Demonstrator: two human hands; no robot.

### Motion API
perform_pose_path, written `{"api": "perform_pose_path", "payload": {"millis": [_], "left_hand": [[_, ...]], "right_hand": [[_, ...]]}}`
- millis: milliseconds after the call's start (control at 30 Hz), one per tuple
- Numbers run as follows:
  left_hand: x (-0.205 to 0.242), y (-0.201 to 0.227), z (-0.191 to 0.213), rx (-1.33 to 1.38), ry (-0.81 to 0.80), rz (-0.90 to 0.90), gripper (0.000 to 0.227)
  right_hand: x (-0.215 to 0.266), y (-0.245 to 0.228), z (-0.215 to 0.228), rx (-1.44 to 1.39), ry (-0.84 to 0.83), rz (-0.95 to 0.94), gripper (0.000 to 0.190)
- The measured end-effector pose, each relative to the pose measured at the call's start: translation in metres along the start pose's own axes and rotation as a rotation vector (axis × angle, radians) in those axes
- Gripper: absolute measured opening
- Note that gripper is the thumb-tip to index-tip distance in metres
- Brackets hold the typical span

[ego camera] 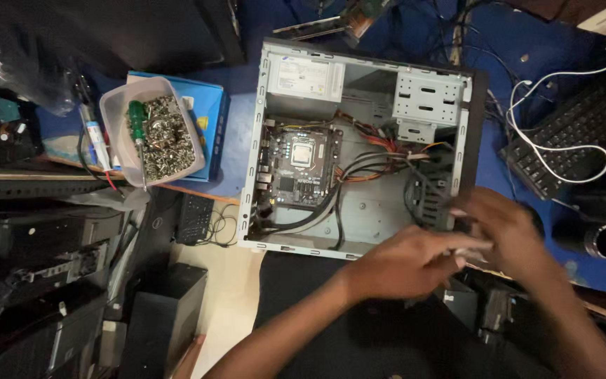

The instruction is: The person secures a motherboard into a computer case using a screwdriver and then connects various internal cables, including power and data connectors, to the motherboard and other components.

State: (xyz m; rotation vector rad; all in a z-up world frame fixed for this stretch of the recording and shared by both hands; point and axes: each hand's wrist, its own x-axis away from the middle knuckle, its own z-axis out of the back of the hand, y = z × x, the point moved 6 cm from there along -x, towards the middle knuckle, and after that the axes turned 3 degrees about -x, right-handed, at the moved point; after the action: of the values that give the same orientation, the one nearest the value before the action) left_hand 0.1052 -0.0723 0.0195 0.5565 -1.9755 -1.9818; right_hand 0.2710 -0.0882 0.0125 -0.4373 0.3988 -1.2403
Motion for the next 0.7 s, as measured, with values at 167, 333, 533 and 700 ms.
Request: {"api": "perform_pose_path", "payload": {"millis": [167, 333, 533, 700], "left_hand": [[0.022, -0.044, 0.080, -0.453, 0.606, 0.122, 0.041], [-0.010, -0.093, 0.071, -1.218, 0.416, -0.199, 0.059], [-0.042, -0.150, 0.032, -1.314, 0.286, -0.281, 0.050], [-0.051, -0.177, 0.096, -0.505, 0.596, -0.005, 0.018]], "right_hand": [[0.062, 0.048, 0.009, -0.125, 0.061, -0.300, 0.013], [0.081, 0.053, 0.028, -0.287, 0.061, -0.318, 0.011], [0.081, 0.014, 0.040, -0.297, 0.114, -0.174, 0.018], [0.047, -0.017, -0.020, 0.283, -0.169, 0.114, 0.018]]}}
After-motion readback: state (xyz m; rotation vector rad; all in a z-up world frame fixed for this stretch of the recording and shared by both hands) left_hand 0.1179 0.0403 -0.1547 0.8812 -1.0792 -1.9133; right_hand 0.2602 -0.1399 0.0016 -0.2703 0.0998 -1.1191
